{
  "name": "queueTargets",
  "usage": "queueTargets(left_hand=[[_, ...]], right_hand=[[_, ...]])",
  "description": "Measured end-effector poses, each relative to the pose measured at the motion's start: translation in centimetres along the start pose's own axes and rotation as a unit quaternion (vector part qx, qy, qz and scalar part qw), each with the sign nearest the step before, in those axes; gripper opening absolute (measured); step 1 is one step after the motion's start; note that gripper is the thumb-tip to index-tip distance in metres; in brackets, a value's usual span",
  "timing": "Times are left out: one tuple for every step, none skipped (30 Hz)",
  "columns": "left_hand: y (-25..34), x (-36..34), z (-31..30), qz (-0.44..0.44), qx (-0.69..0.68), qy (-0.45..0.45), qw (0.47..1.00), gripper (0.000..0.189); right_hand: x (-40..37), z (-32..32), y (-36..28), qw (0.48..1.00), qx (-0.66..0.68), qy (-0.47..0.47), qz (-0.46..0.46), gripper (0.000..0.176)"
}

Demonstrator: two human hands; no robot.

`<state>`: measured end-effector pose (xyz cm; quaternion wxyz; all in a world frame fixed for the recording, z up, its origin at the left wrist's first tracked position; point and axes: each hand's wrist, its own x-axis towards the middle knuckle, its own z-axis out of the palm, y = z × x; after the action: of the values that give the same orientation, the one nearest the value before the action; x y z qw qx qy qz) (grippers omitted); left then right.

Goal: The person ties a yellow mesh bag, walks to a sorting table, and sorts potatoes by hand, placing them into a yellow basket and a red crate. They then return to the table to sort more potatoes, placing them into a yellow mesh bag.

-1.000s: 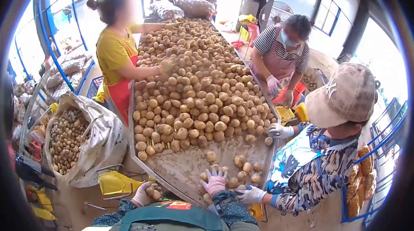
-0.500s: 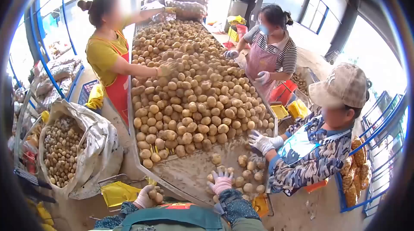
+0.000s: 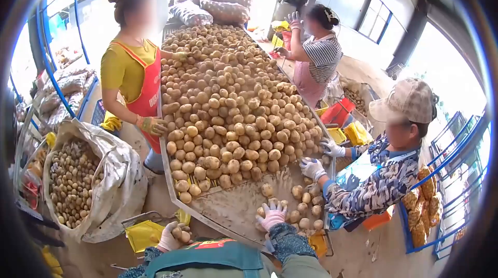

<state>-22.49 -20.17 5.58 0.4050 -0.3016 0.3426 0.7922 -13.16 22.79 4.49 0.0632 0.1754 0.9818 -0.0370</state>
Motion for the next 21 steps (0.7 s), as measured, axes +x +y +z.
queueTargets(left_hand=[[0.1, 0.0, -0.1, 0.010, -0.002, 0.002, 1.000, 0.048], [0.2, 0.2, -0.4, 0.008, 0.001, 0.002, 1.000, 0.048], [0.1, 0.4, -0.8, 0.010, -0.009, -0.004, 1.000, 0.048], [0.1, 0.6, -1.1, 0.011, -0.019, -0.009, 1.000, 0.049], [0.1, 0.5, -1.0, 0.007, -0.015, -0.009, 1.000, 0.049], [0.1, 0.5, -0.9, 0.007, -0.031, -0.015, 0.999, 0.048], [0.1, 0.4, -0.7, 0.006, -0.047, -0.021, 0.999, 0.048], [0.1, 0.4, -0.4, 0.001, -0.043, -0.020, 0.999, 0.048], [0.1, 0.3, 0.1, 0.009, -0.042, -0.009, 0.999, 0.049], [0.2, 0.4, 0.5, 0.019, -0.041, 0.003, 0.999, 0.049], [0.3, 0.5, 0.9, 0.017, -0.040, 0.005, 0.999, 0.049], [0.4, 0.8, 1.3, 0.020, -0.041, -0.020, 0.999, 0.050], [0.5, 1.0, 1.6, 0.022, -0.041, -0.041, 0.998, 0.050], [0.5, 1.3, 2.1, 0.028, -0.039, -0.055, 0.997, 0.051], [0.4, 1.0, 3.3, 0.027, -0.048, -0.053, 0.997, 0.049], [0.3, 2.1, 2.9, 0.018, -0.060, -0.074, 0.995, 0.049], [0.4, 1.8, 4.3, 0.024, -0.051, -0.082, 0.995, 0.047], [0.4, 2.3, 4.6, 0.020, -0.055, -0.099, 0.993, 0.048], [0.6, 1.1, 6.9, 0.011, -0.021, -0.076, 0.997, 0.049], [0.4, 1.0, 8.2, 0.010, -0.027, -0.075, 0.997, 0.049], [0.3, 1.7, 8.2, 0.007, -0.013, -0.067, 0.998, 0.048]], right_hand=[[0.1, -0.1, -0.1, 0.999, 0.008, -0.026, 0.018, 0.072], [0.1, 0.1, -0.1, 0.999, 0.010, -0.026, 0.022, 0.072], [0.2, 0.4, 0.1, 1.000, 0.011, -0.022, 0.018, 0.071], [0.3, 0.8, 0.3, 1.000, 0.011, -0.019, 0.014, 0.070], [0.2, 0.9, 0.3, 1.000, 0.012, -0.020, 0.019, 0.070], [0.3, 1.1, 0.3, 1.000, 0.010, -0.016, 0.018, 0.070], [0.2, 1.3, 0.3, 1.000, 0.008, -0.013, 0.017, 0.071], [0.0, 1.3, 0.3, 1.000, 0.009, -0.016, 0.022, 0.071], [0.1, 1.1, 0.2, 0.999, 0.004, -0.024, 0.024, 0.073], [0.3, 1.0, 0.2, 0.999, -0.002, -0.032, 0.023, 0.074], [0.2, 0.6, 0.0, 0.999, -0.008, -0.039, 0.025, 0.074], [0.6, 0.4, 0.1, 0.999, -0.006, -0.043, 0.026, 0.074], [0.9, 0.3, 0.2, 0.998, -0.013, -0.047, 0.026, 0.074], [0.7, 0.3, 0.0, 0.998, -0.016, -0.057, 0.028, 0.074], [0.7, -0.2, -0.3, 0.998, -0.015, -0.050, 0.030, 0.075], [0.9, 0.2, 0.0, 0.998, -0.012, -0.054, 0.034, 0.075], [0.8, -0.3, -0.1, 0.998, -0.011, -0.056, 0.031, 0.075], [1.1, 0.2, 0.2, 0.998, -0.018, -0.058, 0.031, 0.075], [1.1, -0.6, 0.0, 0.997, -0.016, -0.071, 0.033, 0.075], [1.2, 0.3, 0.5, 0.998, -0.013, -0.060, 0.034, 0.075], [1.2, 0.9, 0.9, 0.999, -0.008, -0.047, 0.023, 0.076]])
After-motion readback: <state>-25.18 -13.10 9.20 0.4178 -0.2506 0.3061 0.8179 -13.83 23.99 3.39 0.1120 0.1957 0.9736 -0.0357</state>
